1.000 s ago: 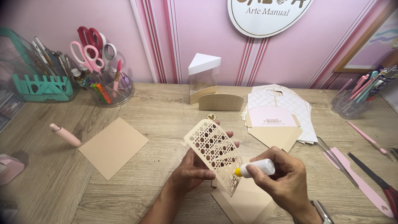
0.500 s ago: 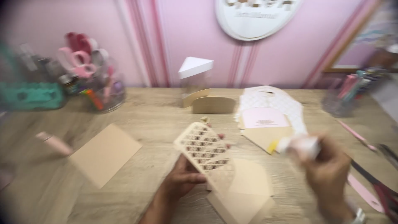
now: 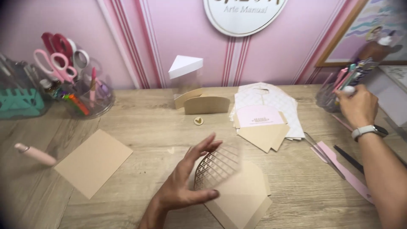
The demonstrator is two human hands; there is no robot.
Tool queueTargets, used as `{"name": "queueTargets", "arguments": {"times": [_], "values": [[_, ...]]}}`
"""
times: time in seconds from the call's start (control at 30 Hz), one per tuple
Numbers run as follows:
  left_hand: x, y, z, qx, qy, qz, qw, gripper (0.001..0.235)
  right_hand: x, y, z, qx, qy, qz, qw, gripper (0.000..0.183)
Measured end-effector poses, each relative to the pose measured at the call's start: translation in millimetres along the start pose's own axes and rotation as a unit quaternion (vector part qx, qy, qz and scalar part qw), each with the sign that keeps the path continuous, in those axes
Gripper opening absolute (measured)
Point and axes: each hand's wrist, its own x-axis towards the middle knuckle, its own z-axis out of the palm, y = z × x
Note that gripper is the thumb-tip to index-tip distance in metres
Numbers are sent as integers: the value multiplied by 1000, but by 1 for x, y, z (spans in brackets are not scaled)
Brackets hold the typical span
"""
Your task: Assembling small decorative paper boxes by folding and gluing pre-cut cardboard pieces.
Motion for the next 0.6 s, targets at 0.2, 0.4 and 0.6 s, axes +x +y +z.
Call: {"name": "queueTargets", "arguments": {"times": [0.2, 0.4, 0.6], "values": [[-8, 9, 18, 345, -108, 8, 932, 116, -45, -77, -66, 157, 28, 15, 987, 51], [-2, 6, 38, 397, -91, 43, 912, 116, -197, -209, -199, 364, -224, -311, 849, 61], [5, 13, 42, 373, -88, 55, 922, 114, -239, -216, -174, 327, -265, -418, 805, 84]]}}
